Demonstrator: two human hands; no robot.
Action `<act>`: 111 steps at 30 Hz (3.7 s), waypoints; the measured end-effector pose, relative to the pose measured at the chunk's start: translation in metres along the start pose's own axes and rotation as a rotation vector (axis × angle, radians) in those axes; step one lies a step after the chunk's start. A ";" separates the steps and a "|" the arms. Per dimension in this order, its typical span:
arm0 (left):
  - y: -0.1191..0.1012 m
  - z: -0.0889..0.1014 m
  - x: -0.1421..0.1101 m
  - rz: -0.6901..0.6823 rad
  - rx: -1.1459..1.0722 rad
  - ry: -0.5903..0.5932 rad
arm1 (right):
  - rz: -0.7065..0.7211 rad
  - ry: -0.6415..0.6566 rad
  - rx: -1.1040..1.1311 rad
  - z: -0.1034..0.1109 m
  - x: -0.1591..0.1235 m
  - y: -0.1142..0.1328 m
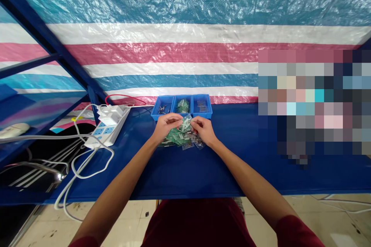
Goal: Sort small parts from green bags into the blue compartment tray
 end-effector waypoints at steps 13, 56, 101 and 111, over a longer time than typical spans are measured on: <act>0.002 0.035 0.034 -0.117 0.213 -0.353 | 0.064 -0.190 -0.191 0.021 0.001 0.008; -0.020 -0.021 0.003 -0.262 0.650 0.235 | 0.016 -0.104 0.168 0.006 0.000 0.002; -0.017 -0.008 -0.014 -0.240 0.512 -0.107 | 0.162 -0.188 -0.287 0.011 -0.006 0.016; -0.024 -0.004 -0.016 -0.234 0.336 -0.188 | 0.144 -0.083 -0.258 -0.001 -0.006 0.013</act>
Point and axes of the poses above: each hand's wrist, its own x-axis towards the middle knuckle, its own z-axis out of the back of the hand, y = z × x, the point moved 9 cm from there along x, towards the middle knuckle, and after that the axes turned 3 degrees about x, right-handed, at the moved point
